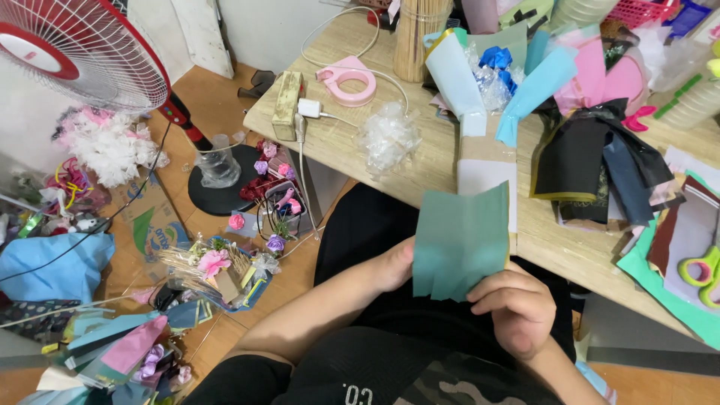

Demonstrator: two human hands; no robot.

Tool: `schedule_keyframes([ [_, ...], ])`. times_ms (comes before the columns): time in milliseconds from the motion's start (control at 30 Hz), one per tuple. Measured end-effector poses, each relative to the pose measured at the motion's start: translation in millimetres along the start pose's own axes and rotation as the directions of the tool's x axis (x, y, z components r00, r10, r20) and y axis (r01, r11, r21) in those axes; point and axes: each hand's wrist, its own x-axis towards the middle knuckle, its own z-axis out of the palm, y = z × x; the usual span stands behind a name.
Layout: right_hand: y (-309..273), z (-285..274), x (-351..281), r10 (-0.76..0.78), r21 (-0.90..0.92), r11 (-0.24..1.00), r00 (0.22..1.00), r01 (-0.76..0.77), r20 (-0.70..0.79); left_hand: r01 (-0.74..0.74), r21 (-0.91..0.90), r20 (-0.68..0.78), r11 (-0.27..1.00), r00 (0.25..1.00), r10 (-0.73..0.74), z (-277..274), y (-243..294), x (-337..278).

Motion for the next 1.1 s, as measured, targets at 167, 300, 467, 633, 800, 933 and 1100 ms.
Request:
schedule_keyframes([
  [167,-3.0,-9.6,-11.6,0.080,-0.155,0.985,0.997,-0.075,0.023,-0.056,-0.180,-0.029,0.982,0.998,0.051,12.7,4.0,1.1],
  [300,-8.3,-16.3,-11.9,0.129,-0.250,0.960,0.992,-0.124,0.003,0.270,0.177,-0.392,0.947,0.901,-0.184,21.5,23.7,4.6],
  [467,12.1,-22.3,-34.6,0.191,-0.172,0.958,0.959,-0.229,-0.210,0.323,0.123,-0.441,0.938,0.865,-0.240,21.2,40.6,11.2],
  [633,15.9,-27.4,-21.9,0.652,0.246,0.753,0.742,-0.610,-0.154,0.366,0.222,-0.378,0.904,0.887,-0.266,21.3,56.8,12.8],
  [800,50.2,-30.2,-54.2,0.603,0.410,0.786,0.722,-0.464,-0.340,0.373,0.404,-0.378,0.835,0.899,-0.219,27.7,77.4,18.7],
  [933,48.5,-34.7,-53.9,0.475,0.176,0.878,0.768,-0.445,-0.429,0.330,0.472,-0.383,0.817,0.912,-0.147,45.9,94.2,12.8],
  [1100,40.4,-37.4,-41.4,0.394,-0.088,0.878,0.816,-0.470,-0.422,-0.013,0.369,-0.253,0.929,0.961,0.113,27.3,54.8,5.1],
])
